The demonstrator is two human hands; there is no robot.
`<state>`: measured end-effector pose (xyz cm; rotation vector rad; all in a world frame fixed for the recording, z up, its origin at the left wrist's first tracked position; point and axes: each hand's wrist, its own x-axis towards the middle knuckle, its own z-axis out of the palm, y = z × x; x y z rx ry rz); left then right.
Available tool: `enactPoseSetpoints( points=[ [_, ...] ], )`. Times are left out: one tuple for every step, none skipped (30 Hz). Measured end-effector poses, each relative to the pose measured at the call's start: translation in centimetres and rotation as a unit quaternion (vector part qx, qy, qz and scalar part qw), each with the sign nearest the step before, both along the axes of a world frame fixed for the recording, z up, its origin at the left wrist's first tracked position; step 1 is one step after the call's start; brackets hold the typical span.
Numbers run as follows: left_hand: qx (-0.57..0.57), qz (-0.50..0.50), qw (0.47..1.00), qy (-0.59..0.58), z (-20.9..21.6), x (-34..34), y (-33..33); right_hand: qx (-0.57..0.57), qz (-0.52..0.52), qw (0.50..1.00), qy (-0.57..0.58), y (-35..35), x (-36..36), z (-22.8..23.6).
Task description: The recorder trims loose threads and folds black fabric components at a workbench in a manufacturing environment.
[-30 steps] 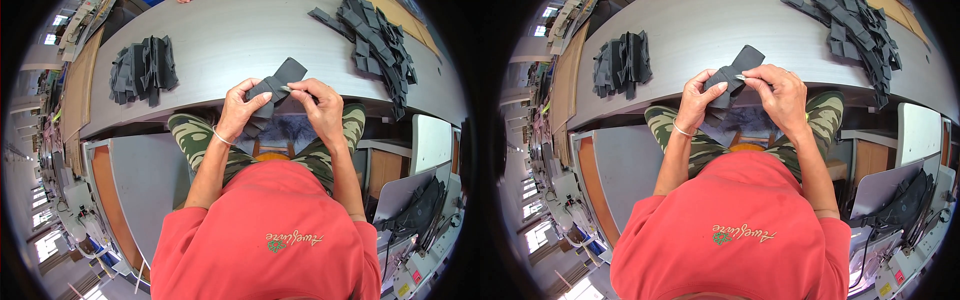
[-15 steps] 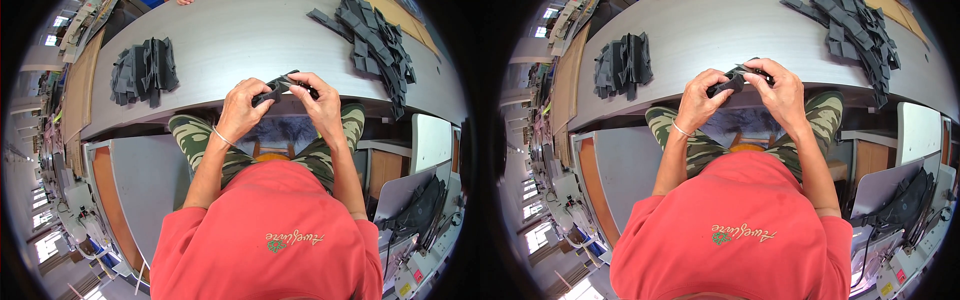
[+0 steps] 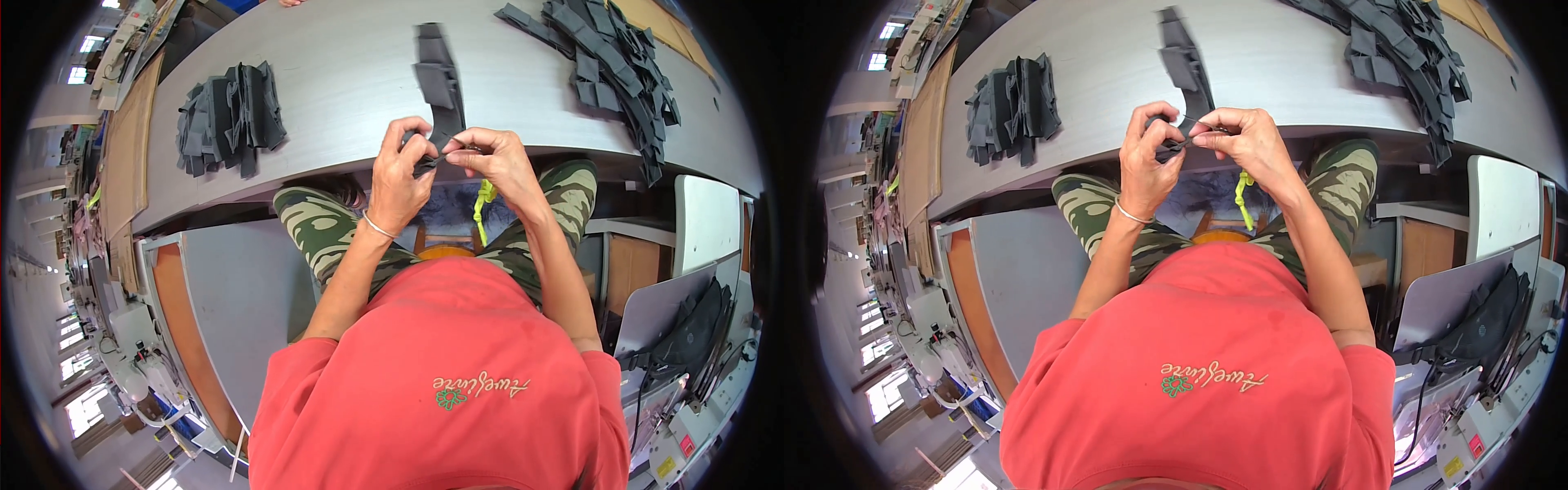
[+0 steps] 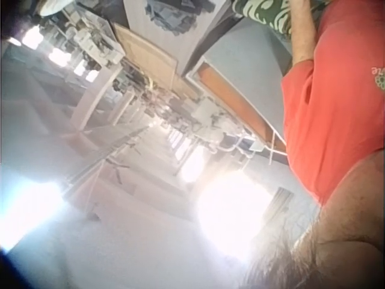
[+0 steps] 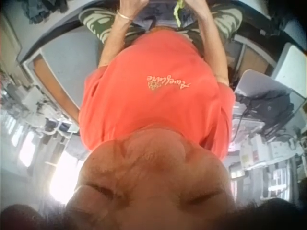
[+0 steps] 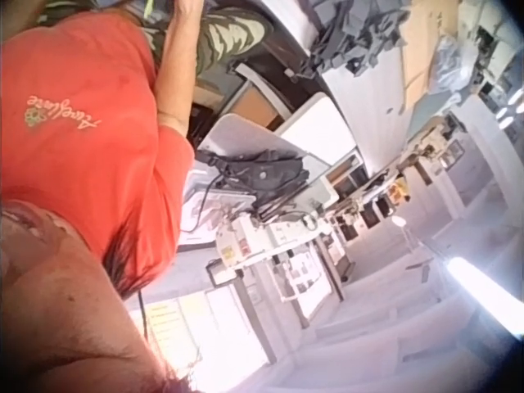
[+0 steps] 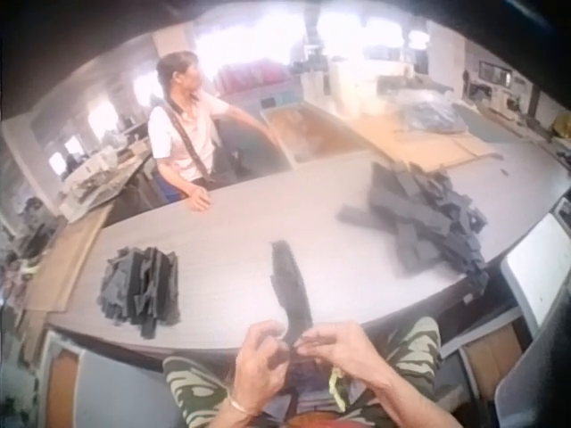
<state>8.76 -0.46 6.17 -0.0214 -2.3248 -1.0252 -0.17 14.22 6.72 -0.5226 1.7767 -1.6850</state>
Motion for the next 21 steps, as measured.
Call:
enactPoseSetpoints(
  points=[
    [0.001,-0.002,1.000,-0.002,-0.6,0.1,0.2,0.001,-0.002,1.000,-0.002,0.1,-0.2,-0.1],
    [0.003,0.007,1.000,0.015,-1.4,0.2,0.3,0.001,0.013,1.000,-0.019,0.1,-0.3,-0.2],
    [0.004,0.016,0.999,0.032,-1.7,0.2,0.5,0.001,0.027,0.999,-0.036,0.2,-0.4,-0.3],
    [0.015,0.014,0.998,0.052,-1.9,0.2,0.7,0.002,0.026,0.999,-0.037,0.3,-0.5,-0.5],
    [0.015,0.013,0.999,0.050,-2.0,0.2,0.8,-0.024,0.035,0.997,-0.059,0.4,-0.6,-0.8],
    [0.002,0.016,0.998,0.060,-2.1,0.2,0.8,-0.049,0.045,0.995,-0.079,0.5,-0.6,-1.0],
    [-0.011,0.019,0.997,0.070,-2.2,0.2,0.9,-0.049,0.044,0.995,-0.080,0.5,-0.7,-1.0],
    [-0.011,0.018,0.997,0.070,-2.3,0.1,0.8,-0.049,0.045,0.991,-0.114,0.5,-0.7,-1.0],
    [-0.021,0.017,0.996,0.080,-2.4,0.0,0.8,-0.048,0.045,0.987,-0.149,0.5,-0.7,-0.9],
    [-0.032,0.015,0.995,0.091,-2.5,-0.1,0.8,-0.048,0.044,0.987,-0.149,0.6,-0.9,-1.0],
    [-0.031,0.014,0.995,0.091,-2.5,-0.1,0.8,-0.056,0.048,0.982,-0.174,0.6,-1.2,-1.1],
    [-0.034,0.014,0.995,0.096,-2.5,-0.2,0.9,-0.064,0.052,0.977,-0.199,0.6,-1.2,-1.1],
    [-0.037,0.015,0.994,0.101,-2.6,-0.2,0.9,-0.065,0.052,0.977,-0.199,0.5,-1.0,-1.1],
    [-0.037,0.014,0.994,0.101,-2.6,-0.3,0.9,-0.052,-0.002,0.984,-0.168,0.1,-0.5,-1.0],
    [-0.035,0.022,0.993,0.112,-2.7,-0.4,0.9,-0.040,-0.056,0.988,-0.136,-0.3,-0.2,-0.9],
    [-0.034,0.030,0.991,0.123,-2.7,-0.5,0.9,-0.052,-0.078,0.992,-0.082,-0.4,0.0,-1.1],
    [-0.034,0.029,0.991,0.123,-2.8,-0.5,0.9,-0.052,-0.079,0.992,-0.082,-0.4,0.0,-1.1],
    [-0.035,0.029,0.991,0.130,-3.0,-0.5,0.9,-0.057,-0.115,0.991,-0.043,-0.3,0.0,-1.1],
    [-0.036,0.029,0.990,0.136,-3.1,-0.4,0.9,-0.062,-0.151,0.987,-0.003,-0.2,0.0,-1.1],
    [-0.036,0.029,0.990,0.137,-3.1,-0.4,0.9,-0.062,-0.151,0.987,-0.003,0.1,0.1,-1.1],
    [-0.030,0.031,0.989,0.142,-3.2,-0.4,0.9,-0.017,-0.155,0.985,0.067,0.5,0.1,-1.0]
  ],
)
